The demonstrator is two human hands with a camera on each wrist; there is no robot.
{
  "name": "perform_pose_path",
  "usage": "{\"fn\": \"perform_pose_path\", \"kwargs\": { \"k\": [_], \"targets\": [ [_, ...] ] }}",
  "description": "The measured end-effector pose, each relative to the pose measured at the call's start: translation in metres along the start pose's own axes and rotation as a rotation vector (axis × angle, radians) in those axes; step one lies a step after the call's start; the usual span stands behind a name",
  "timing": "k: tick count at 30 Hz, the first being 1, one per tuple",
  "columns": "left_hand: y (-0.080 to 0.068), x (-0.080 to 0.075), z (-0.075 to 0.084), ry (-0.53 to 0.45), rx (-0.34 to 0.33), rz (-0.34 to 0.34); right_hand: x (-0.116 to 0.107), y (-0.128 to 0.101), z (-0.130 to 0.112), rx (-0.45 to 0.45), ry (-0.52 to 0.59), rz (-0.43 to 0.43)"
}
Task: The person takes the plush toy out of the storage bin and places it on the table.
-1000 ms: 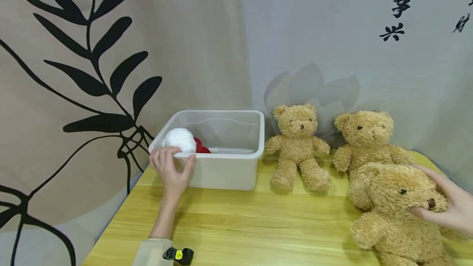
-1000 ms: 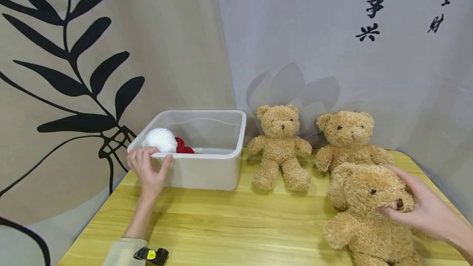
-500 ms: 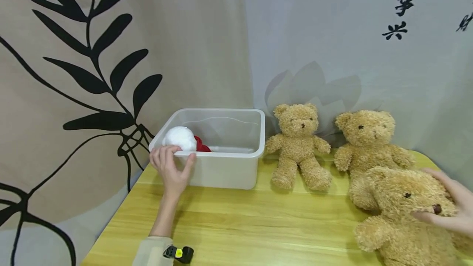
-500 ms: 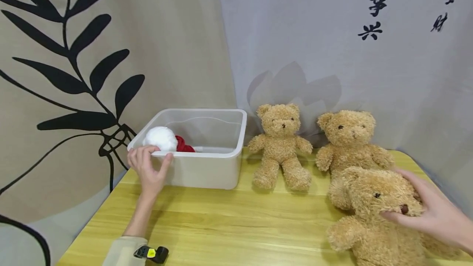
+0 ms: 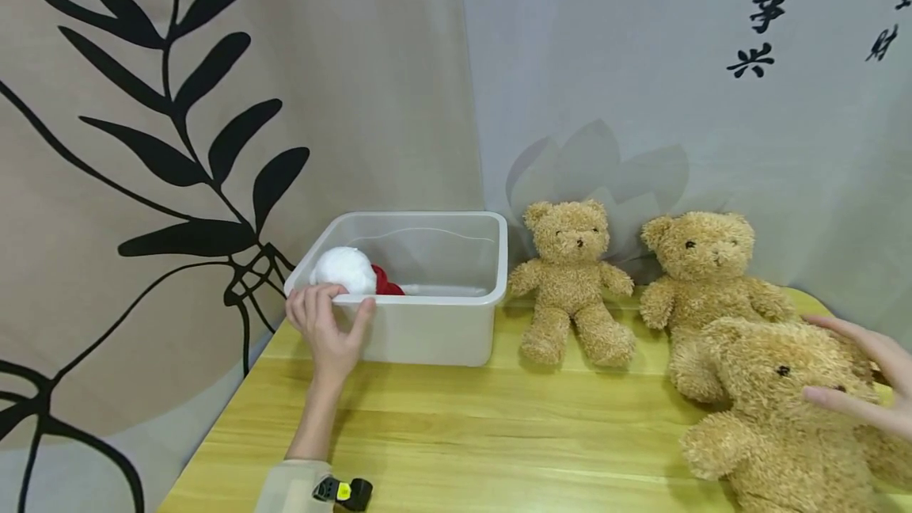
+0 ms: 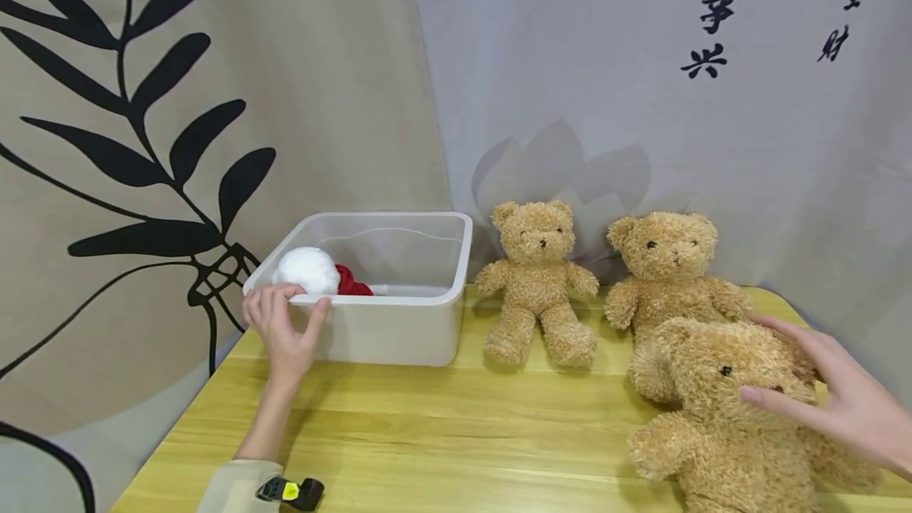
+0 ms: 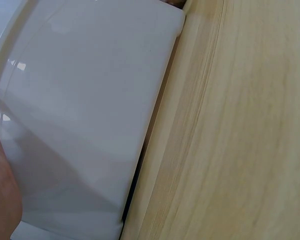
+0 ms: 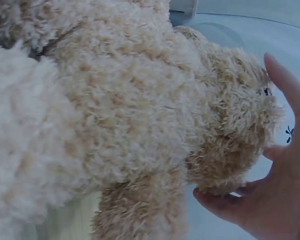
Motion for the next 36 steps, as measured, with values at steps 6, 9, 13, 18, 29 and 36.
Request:
{"fn": "perform_pose_path", "kwargs": {
  "k": [6,9,13,18,29,36],
  "targets": [
    [0.0,0.0,-0.001,-0.001,0.0,0.004,-0.007,0.012,-0.006,0.088,-0.006,0.007],
    [-0.001,0.0,-0.001,-0.001,0.002,0.009,-0.008,0.019,-0.013,0.129,0.019,-0.021],
    [-0.001,0.0,0.0,0.003,0.007,0.008,-0.01,0.028,-0.022,0.119,0.044,-0.019],
    [0.0,0.0,0.001,0.006,0.003,0.001,-0.012,0.042,-0.042,0.074,0.086,-0.03],
    [-0.001,0.0,0.0,-0.008,-0.002,0.008,-0.009,0.068,-0.083,0.03,0.094,-0.092],
    [-0.001,0.001,-0.002,-0.001,-0.012,-0.013,-0.007,0.085,-0.113,-0.033,0.13,-0.071]
  ]
}}
Point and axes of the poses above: each hand's wrist, its own y-axis towards the middle knuckle, its own x-axis out of the palm, z = x × y, the point moved 10 cm from there along y, towards the middle knuckle, and after that the axes turned 5 degrees about z, right-handed, at the moved point
